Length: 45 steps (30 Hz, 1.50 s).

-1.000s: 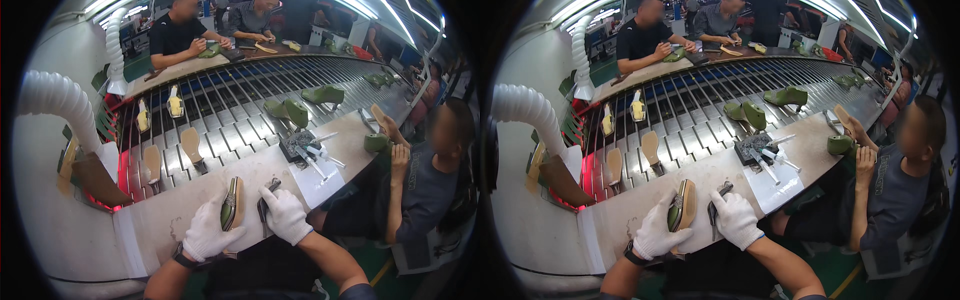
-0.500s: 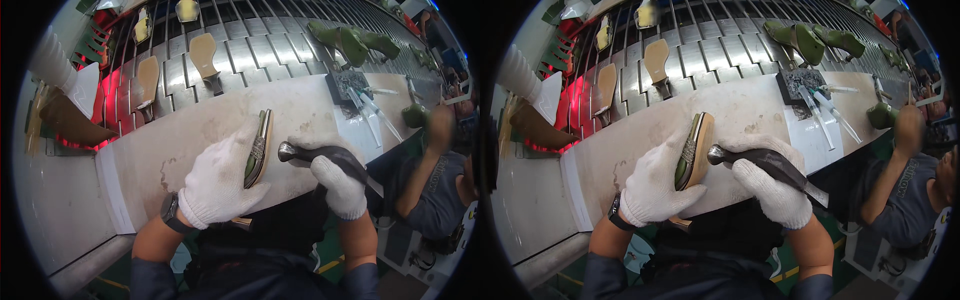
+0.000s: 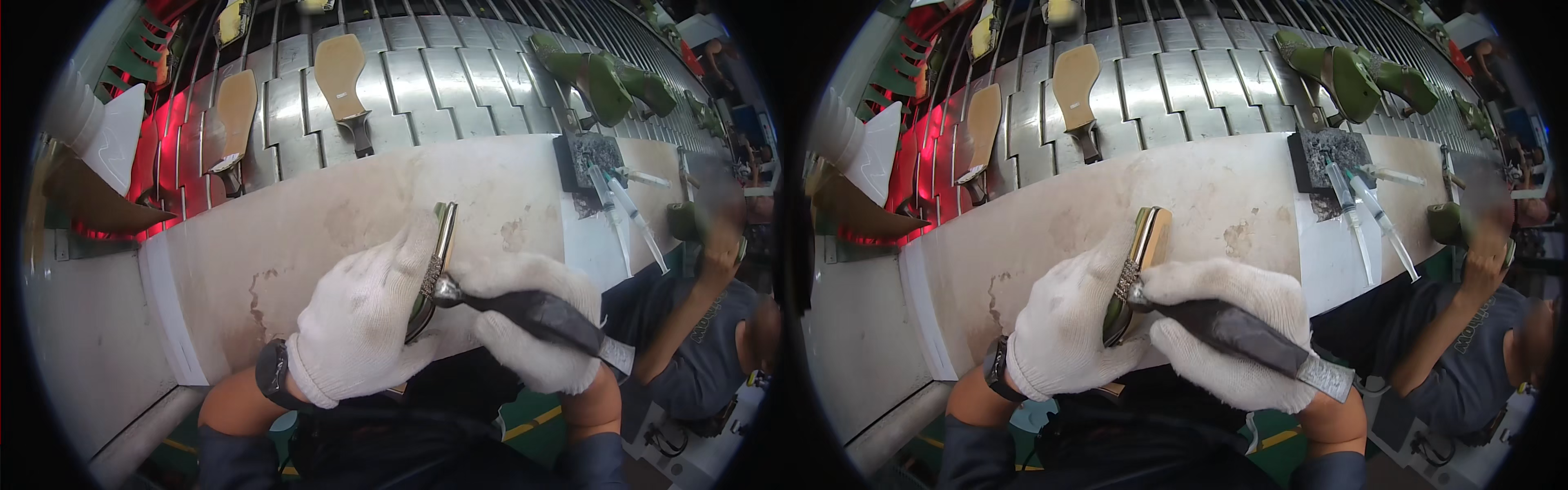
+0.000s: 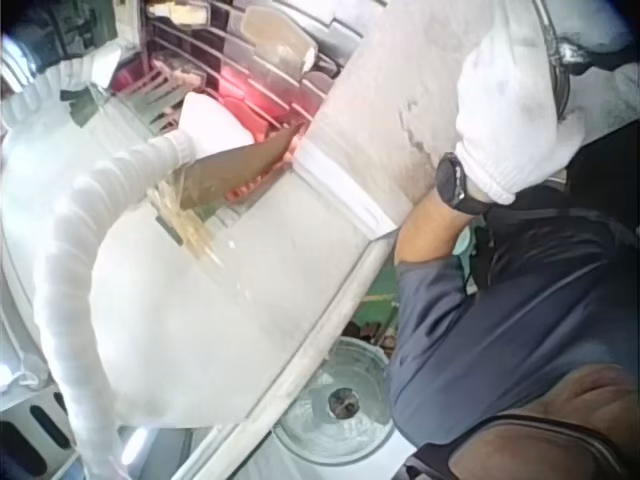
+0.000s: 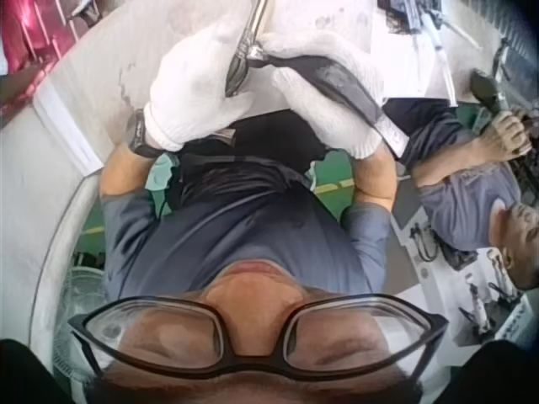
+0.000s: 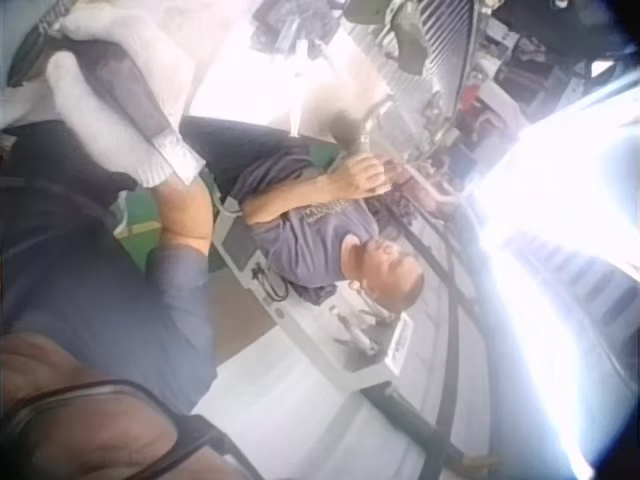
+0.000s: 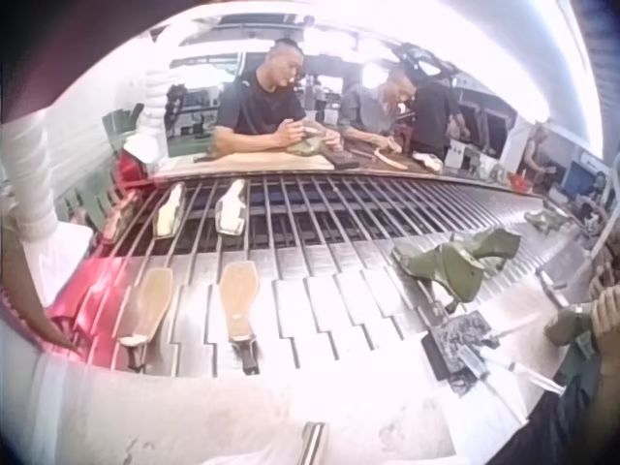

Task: The person assembles high-heeled shoes by taking shoe lasts and soles from a conveyor belt, pressing the soles onto the lasts by hand, and hammering along the edges with a hammer.

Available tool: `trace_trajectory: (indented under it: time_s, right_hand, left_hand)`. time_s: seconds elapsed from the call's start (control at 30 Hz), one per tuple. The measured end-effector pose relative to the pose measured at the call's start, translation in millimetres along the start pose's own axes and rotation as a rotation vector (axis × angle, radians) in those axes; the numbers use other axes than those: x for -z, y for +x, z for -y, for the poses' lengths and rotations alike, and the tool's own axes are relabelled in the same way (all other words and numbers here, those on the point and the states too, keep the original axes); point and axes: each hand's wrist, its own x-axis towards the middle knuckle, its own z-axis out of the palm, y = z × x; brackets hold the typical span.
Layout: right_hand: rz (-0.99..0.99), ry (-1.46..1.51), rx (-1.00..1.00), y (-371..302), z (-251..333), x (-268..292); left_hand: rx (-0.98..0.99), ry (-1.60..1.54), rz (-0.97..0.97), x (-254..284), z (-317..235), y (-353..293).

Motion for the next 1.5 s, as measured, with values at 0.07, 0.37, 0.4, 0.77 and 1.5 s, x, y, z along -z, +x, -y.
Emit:
trace_trajectory:
  time_s: [0.07, 0.37, 0.4, 0.77, 1.5]
  right_hand:
    - [-0.105, 0.112, -0.192, 9.9, -6.8, -3.5]
    - [-0.067, 0.098, -0.040, 38.7, -15.4, 8.1]
    - [0.001, -0.031, -0.017, 30.0, -17.0, 11.8]
    - [0.144, -0.526, 0.296, -1.6, 20.3, -14.5]
    - [-0.243, -0.306, 0.262, -75.6, -21.0, -123.2]
  left_hand:
    - [-0.004, -0.003, 0.046, 4.3, 0.4, -2.2]
    - [0.005, -0.003, -0.038, 1.0, 0.4, -7.4]
    - [-0.020, 0.018, -0.052, 1.0, 1.1, -7.3]
    - [-0.029, 0.029, -0.112, -4.1, 3.9, -16.4]
    - [-0.116, 0.158, -0.204, 3.2, 19.5, -85.9]
